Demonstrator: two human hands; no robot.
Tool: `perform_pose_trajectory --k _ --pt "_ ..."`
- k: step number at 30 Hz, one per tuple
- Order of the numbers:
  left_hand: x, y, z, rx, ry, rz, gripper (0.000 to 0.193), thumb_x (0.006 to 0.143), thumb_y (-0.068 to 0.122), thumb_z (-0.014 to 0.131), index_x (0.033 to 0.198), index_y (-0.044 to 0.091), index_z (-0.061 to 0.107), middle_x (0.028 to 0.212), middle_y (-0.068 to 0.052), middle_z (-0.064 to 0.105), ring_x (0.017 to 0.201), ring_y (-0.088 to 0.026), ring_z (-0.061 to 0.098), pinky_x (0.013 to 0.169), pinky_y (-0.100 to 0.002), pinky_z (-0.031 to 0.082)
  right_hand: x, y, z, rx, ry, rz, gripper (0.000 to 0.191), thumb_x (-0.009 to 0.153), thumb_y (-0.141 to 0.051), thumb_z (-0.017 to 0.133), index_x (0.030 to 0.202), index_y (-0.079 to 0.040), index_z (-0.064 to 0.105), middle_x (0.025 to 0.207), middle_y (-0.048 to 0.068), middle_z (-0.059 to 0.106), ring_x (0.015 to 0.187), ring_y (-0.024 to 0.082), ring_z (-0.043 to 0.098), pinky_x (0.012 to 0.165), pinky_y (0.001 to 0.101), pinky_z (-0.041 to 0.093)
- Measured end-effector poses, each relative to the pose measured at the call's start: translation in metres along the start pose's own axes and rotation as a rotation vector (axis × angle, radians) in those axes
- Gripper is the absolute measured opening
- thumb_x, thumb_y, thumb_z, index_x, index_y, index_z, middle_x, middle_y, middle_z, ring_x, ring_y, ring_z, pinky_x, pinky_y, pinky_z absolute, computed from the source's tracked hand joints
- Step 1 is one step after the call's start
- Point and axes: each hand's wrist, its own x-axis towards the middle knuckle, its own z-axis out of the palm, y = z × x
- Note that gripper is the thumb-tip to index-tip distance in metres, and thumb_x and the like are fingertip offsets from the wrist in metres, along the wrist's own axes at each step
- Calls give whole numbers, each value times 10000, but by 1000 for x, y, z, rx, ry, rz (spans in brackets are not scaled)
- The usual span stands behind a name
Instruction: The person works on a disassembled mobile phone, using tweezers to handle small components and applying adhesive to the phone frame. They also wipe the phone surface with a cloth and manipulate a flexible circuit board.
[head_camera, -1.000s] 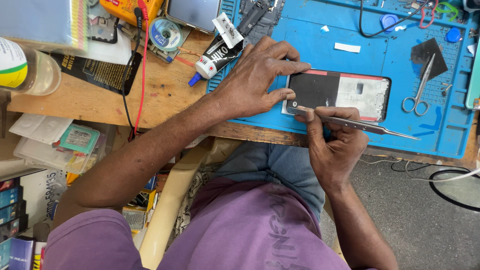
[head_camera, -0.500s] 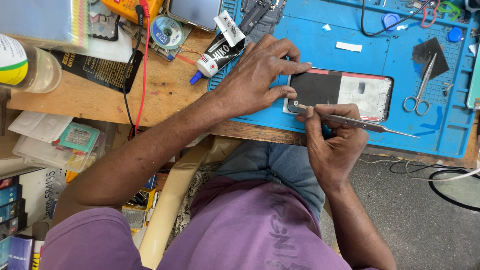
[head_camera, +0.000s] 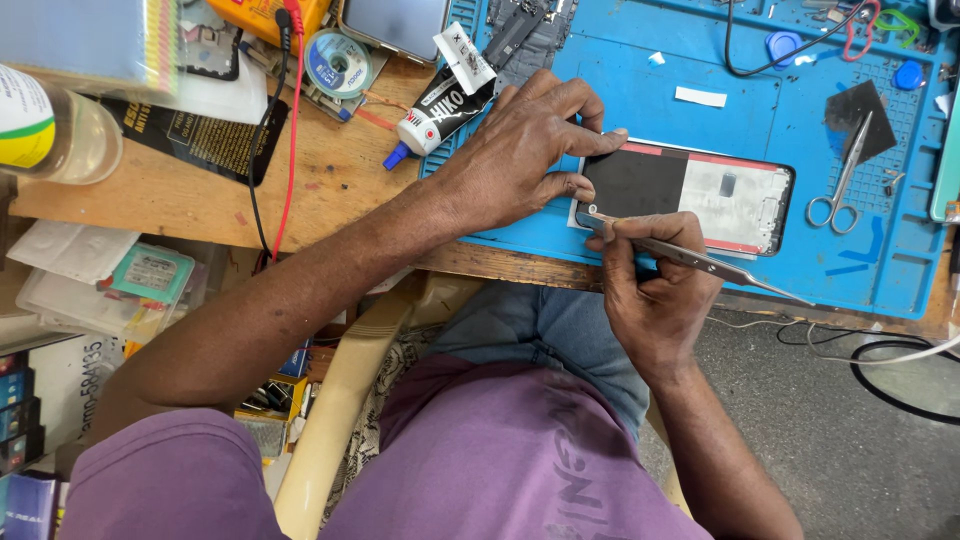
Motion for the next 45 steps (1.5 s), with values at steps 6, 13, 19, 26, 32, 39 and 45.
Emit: perform_pose_trajectory --k 6,13,19,26,32,39,45 --pt "0 -3 2 2 18 19 518 803 345 871 1275 176 742 1150 5 598 1116 -215 514 925 -452 400 2 1 -1 -99 -23 -71 102 1061 75 627 1085 10 552 1026 152 712 941 180 749 781 275 629" --pt "1 -2 1 4 4 16 528 788 333 885 1272 173 747 1149 -7 596 1112 -229 512 930 -454 401 1 12 -4 92 -64 -122 115 1088 53 621 1111 -10 527 1039 163 704 926 203 754 789 300 655" --pt "-3 1 2 -22 1 1 551 789 334 881 1291 156 738 1168 -25 593 1120 -235 507 967 -447 412 -7 17 -11 283 76 -85 130 1110 47 614 1141 -26 512 1048 152 683 949 186 758 856 310 683" --pt "-5 -1 0 -8 10 15 512 850 386 893 1286 165 744 1168 -19 583 1133 -221 500 994 -441 420 -10 17 -2 134 63 -51 137 1095 74 617 1110 -10 510 1059 174 695 977 197 754 845 287 660" --pt "-6 -2 1 -2 21 -6 575 787 393 899 1287 159 739 1174 -25 577 1131 -231 501 968 -450 427 -9 18 1 152 81 -32 140 1106 75 615 1121 -20 512 1059 167 701 986 195 759 863 289 669" --pt "-4 -3 3 18 40 12 563 794 391 905 1285 168 744 1169 -21 579 1122 -225 503 947 -445 425 -8 21 3 124 70 -43 135 1100 68 614 1120 -19 512 1078 161 700 993 184 757 856 284 672" --pt "-6 -5 4 20 41 17 563 799 398 894 1290 169 745 1167 -16 582 1109 -223 502 939 -447 420 -11 18 2 44 46 -60 131 1097 73 619 1128 -2 516 1098 176 685 983 181 738 838 271 644"
